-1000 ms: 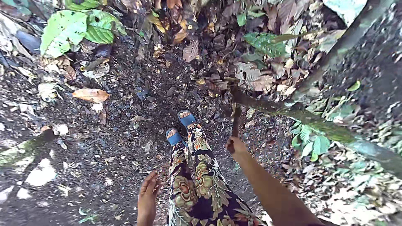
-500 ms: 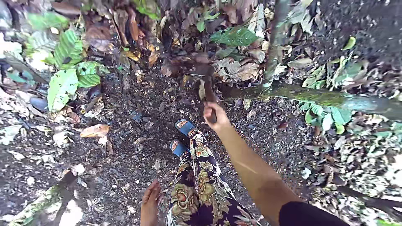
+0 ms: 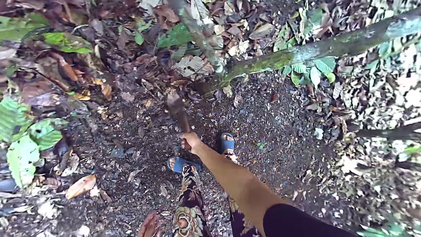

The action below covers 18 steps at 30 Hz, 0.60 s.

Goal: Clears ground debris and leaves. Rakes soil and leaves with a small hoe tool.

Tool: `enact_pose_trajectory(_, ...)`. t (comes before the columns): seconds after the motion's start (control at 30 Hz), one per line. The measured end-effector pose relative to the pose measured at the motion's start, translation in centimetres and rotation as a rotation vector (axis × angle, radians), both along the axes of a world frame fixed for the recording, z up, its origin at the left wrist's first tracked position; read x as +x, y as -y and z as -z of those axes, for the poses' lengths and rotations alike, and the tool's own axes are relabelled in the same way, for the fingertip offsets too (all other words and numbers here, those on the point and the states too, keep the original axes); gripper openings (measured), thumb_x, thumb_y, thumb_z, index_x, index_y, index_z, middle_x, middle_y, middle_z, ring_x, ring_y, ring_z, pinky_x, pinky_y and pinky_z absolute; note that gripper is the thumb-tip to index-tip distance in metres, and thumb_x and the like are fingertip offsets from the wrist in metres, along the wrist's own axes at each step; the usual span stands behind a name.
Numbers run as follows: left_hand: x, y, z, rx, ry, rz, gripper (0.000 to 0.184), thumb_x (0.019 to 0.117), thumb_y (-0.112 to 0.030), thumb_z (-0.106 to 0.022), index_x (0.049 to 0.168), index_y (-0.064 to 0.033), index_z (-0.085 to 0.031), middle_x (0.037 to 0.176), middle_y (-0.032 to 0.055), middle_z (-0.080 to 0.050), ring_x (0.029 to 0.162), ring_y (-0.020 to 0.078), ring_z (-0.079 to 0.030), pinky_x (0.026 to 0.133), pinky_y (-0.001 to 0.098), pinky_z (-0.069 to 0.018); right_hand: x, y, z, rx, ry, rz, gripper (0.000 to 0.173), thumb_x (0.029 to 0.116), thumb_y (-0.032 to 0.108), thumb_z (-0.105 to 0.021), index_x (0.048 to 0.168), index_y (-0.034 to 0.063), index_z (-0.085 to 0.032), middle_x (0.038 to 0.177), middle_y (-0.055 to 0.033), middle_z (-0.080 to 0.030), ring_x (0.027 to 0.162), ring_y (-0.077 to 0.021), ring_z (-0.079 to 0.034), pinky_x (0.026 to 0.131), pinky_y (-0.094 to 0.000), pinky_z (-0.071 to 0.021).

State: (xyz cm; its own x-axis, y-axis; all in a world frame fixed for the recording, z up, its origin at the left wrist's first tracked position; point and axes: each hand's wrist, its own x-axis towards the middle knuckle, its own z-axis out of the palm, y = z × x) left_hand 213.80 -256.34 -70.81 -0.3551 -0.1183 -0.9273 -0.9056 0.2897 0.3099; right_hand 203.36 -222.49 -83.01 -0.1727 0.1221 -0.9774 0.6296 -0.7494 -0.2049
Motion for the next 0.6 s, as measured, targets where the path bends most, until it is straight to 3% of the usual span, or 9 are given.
enact_pose_trajectory(0.1,-0.9,-2.0,0.2,-0.040,-0.061,0.041,0.044,0.1052,-0.015,-0.044,0.146,0.0009,-0.043,0.126,0.0144,-0.060,0.098,0.0144,-0.064,0.084,0.0341,-0.0553,4.2,-2.7,-0.7,0.082,-0.209,-0.382,0.052,0.1005,0.024,-0.065,0.144,0.0053,-0.043,0.088,-0.0098,-0.058,0.062,-0.0163,-0.057,0.058,-0.0320,-0.0522)
enact_pose_trajectory(0.17,-2.0,-4.4,0.3,-0.053,-0.127,0.081,0.046,0.1046,-0.017,-0.045,0.147,-0.0002,-0.042,0.127,0.0141,-0.060,0.098,0.0147,-0.064,0.085,0.0353,-0.0554,7.6,-5.4,-0.9,0.228,-0.217,-0.782,0.069,0.1004,0.043,-0.064,0.155,0.0103,-0.038,0.124,-0.0194,-0.065,0.103,-0.0304,-0.067,0.091,-0.0513,-0.0551)
enact_pose_trajectory(0.2,-2.7,-6.1,0.3,-0.060,-0.174,0.103,0.046,0.1050,-0.018,-0.046,0.148,-0.0008,-0.042,0.126,0.0137,-0.060,0.098,0.0144,-0.064,0.085,0.0354,-0.0557,9.2,-7.1,-0.9,0.283,-0.201,-0.983,0.072,0.1013,0.051,-0.058,0.159,0.0155,-0.034,0.138,-0.0193,-0.062,0.120,-0.0353,-0.064,0.102,-0.0592,-0.0502)
enact_pose_trajectory(0.23,-3.6,-8.3,0.1,-0.067,-0.221,0.133,0.047,0.1061,-0.019,-0.046,0.149,-0.0017,-0.042,0.126,0.0127,-0.060,0.098,0.0138,-0.064,0.085,0.0352,-0.0557,10.9,-9.1,-0.8,0.336,-0.170,-1.172,0.072,0.1024,0.056,-0.052,0.161,0.0210,-0.031,0.146,-0.0179,-0.057,0.128,-0.0384,-0.060,0.105,-0.0640,-0.0470)
enact_pose_trajectory(0.37,-6.5,-20.7,-0.9,-0.043,-0.493,0.331,0.049,0.1041,-0.021,-0.051,0.148,-0.0017,-0.044,0.125,0.0111,-0.062,0.097,0.0118,-0.066,0.084,0.0320,-0.0570,18.2,-19.9,1.5,0.506,-0.176,-1.659,0.054,0.1054,0.040,-0.052,0.156,0.0261,-0.042,0.143,-0.0254,-0.056,0.124,-0.0491,-0.058,0.098,-0.0707,-0.0462)
enact_pose_trajectory(0.43,-7.2,-28.6,-1.6,-0.017,-0.678,0.499,0.055,0.1004,-0.023,-0.054,0.149,-0.0003,-0.043,0.126,0.0122,-0.063,0.098,0.0111,-0.066,0.084,0.0306,-0.0574,21.4,-27.8,2.1,0.521,-0.173,-1.767,0.045,0.1048,0.019,-0.055,0.150,0.0167,-0.052,0.139,-0.0297,-0.057,0.124,-0.0532,-0.056,0.099,-0.0729,-0.0445)
enact_pose_trajectory(0.5,-7.2,-37.1,-2.6,0.009,-0.821,0.713,0.064,0.0981,-0.025,-0.058,0.153,0.0004,-0.038,0.135,0.0178,-0.059,0.112,0.0152,-0.063,0.093,0.0325,-0.0549,26.4,-35.9,3.2,0.569,-0.053,-1.739,0.045,0.1013,0.008,-0.058,0.146,0.0137,-0.057,0.134,-0.0277,-0.061,0.120,-0.0513,-0.059,0.096,-0.0710,-0.0467)
enact_pose_trajectory(0.53,-7.0,-41.5,-2.8,0.016,-0.900,0.812,0.067,0.0971,-0.027,-0.061,0.154,-0.0007,-0.037,0.139,0.0200,-0.057,0.120,0.0186,-0.061,0.098,0.0350,-0.0531,28.9,-39.9,3.8,0.628,0.044,-1.662,0.042,0.1008,0.014,-0.061,0.143,0.0144,-0.058,0.129,-0.0267,-0.064,0.115,-0.0503,-0.062,0.091,-0.0706,-0.0495)
enact_pose_trajectory(0.6,-6.2,-50.2,-3.3,0.016,-1.052,0.986,0.077,0.0927,-0.030,-0.065,0.158,-0.0065,-0.032,0.151,0.0212,-0.047,0.134,0.0254,-0.052,0.106,0.0417,-0.0482,32.6,-47.8,3.5,0.696,0.230,-1.445,0.051,0.1044,0.029,-0.056,0.153,0.0173,-0.047,0.133,-0.0285,-0.061,0.113,-0.0522,-0.063,0.088,-0.0724,-0.0501)
